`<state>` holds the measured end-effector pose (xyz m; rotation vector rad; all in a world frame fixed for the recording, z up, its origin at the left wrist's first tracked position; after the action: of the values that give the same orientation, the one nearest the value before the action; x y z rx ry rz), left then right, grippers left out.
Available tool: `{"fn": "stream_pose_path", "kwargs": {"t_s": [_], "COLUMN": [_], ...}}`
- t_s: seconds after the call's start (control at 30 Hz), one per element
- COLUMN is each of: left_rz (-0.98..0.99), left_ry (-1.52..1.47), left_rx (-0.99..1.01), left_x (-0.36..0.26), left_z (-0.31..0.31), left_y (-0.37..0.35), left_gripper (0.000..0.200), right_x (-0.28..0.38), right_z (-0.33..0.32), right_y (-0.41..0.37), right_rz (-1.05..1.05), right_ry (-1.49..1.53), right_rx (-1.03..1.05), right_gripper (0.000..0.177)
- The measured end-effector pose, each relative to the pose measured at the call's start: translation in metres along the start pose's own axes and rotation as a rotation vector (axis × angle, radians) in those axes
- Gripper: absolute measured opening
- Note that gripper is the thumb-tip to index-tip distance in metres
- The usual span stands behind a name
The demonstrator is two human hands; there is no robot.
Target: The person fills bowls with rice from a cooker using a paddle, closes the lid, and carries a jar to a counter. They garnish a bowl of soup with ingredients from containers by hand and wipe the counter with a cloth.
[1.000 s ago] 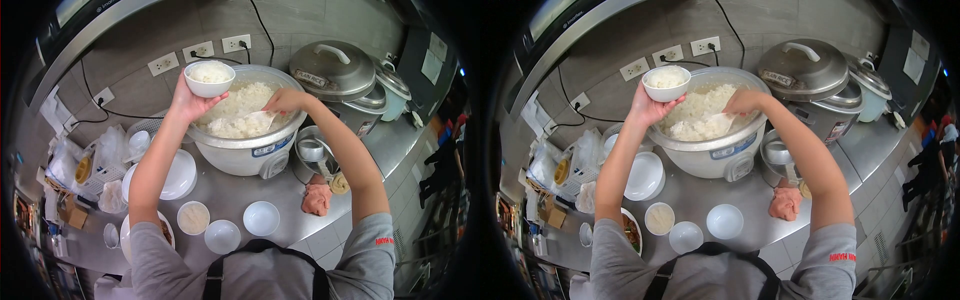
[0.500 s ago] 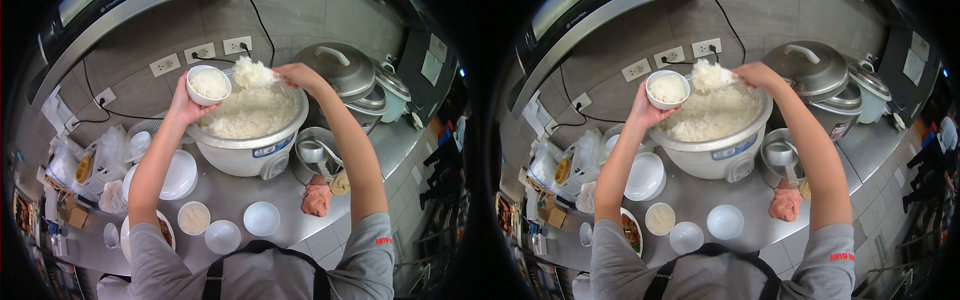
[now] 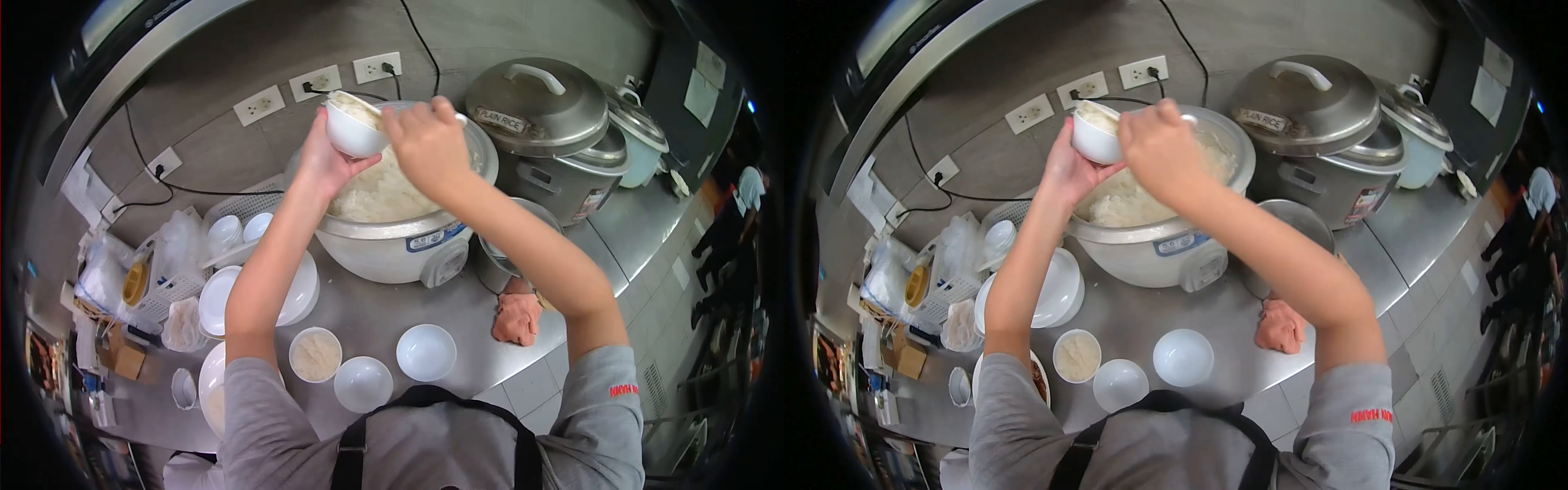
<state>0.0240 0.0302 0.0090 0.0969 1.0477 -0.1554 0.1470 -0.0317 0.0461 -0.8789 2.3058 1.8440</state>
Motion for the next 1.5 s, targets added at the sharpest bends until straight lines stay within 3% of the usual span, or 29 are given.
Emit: {"fn": "stream_pose_path", "kwargs": {"t_s": [0.17, 0.27, 0.33, 0.4, 0.47, 0.67, 0.77, 0.9, 1.0, 1.07, 1.1, 1.17, 1.23, 1.27, 1.33, 1.5], "left_rz": [0.016, -0.017, -0.056, -0.096, -0.113, -0.088, -0.109, -0.074, -0.058, -0.073, -0.065, -0.102, -0.151, -0.280, -0.215, -0.246], "left_ry": [-0.006, 0.031, 0.037, 0.045, -0.004, 0.015, 0.019, 0.024, -0.046, -0.067, -0.082, -0.151, -0.277, -0.358, -0.283, -0.177], "left_rx": [0.104, 0.144, 0.189, 0.230, 0.293, 0.111, 0.115, 0.102, 0.094, 0.083, 0.072, 0.174, 0.246, 0.516, 0.520, 0.526], "left_x": [-0.007, -0.011, -0.009, -0.003, 0.002, 0.004, 0.007, 0.006, 0.001, -0.001, -0.002, 0.001, 0.001, 0.001, -0.008, -0.004], "left_z": [-0.006, -0.014, -0.019, -0.021, -0.022, -0.024, -0.026, -0.029, -0.031, -0.030, -0.031, -0.045, -0.045, -0.049, -0.038, -0.032], "left_y": [0.005, 0.009, 0.015, 0.018, 0.019, 0.012, 0.014, 0.014, 0.014, 0.010, 0.008, 0.015, 0.020, 0.021, 0.010, 0.008], "left_gripper": [0.061, 0.062, 0.063, 0.063, 0.064, 0.063, 0.062, 0.063, 0.063, 0.062, 0.062, 0.063, 0.066, 0.064, 0.061, 0.061], "right_x": [-0.011, -0.041, -0.047, -0.045, -0.038, -0.030, -0.025, -0.024, -0.030, -0.046, -0.046, -0.053, -0.042, -0.045, -0.038, -0.052], "right_z": [-0.004, -0.011, -0.018, -0.013, -0.004, 0.005, 0.006, 0.016, 0.033, 0.047, 0.047, 0.066, 0.077, 0.073, 0.064, 0.051], "right_y": [0.003, 0.028, 0.035, 0.033, 0.025, 0.011, 0.013, 0.007, 0.000, -0.008, -0.005, -0.032, -0.051, -0.049, -0.037, -0.010], "right_rz": [-0.067, -0.038, -0.025, 0.003, 0.012, 0.010, -0.019, -0.024, 0.082, 0.338, 0.339, 1.044, 1.206, 1.222, 1.157, 0.990], "right_ry": [-0.070, -0.054, -0.112, -0.049, 0.041, 0.123, 0.117, 0.160, 0.259, 0.583, 0.579, 1.103, 1.513, 1.494, 1.654, 1.514], "right_rx": [-0.080, 0.011, 0.008, 0.129, 0.267, 0.478, 0.528, 0.475, 0.474, 0.294, 0.294, 0.779, 0.938, 0.904, 0.876, 0.744], "right_gripper": [0.028, 0.026, 0.011, 0.014, 0.030, 0.043, 0.042, 0.038, 0.040, 0.041, 0.041, 0.038, 0.037, 0.037, 0.034, 0.028]}}
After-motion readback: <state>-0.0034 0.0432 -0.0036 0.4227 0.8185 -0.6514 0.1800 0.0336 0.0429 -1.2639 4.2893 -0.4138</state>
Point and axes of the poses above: each hand's wrist, its own y-axis towards the middle knuckle, its own z-axis out of the palm, x = y × z, the point moved 5 cm from there along y, towards the middle knuckle, and after that the axes turned 1 degree about z, right-handed, at the moved point
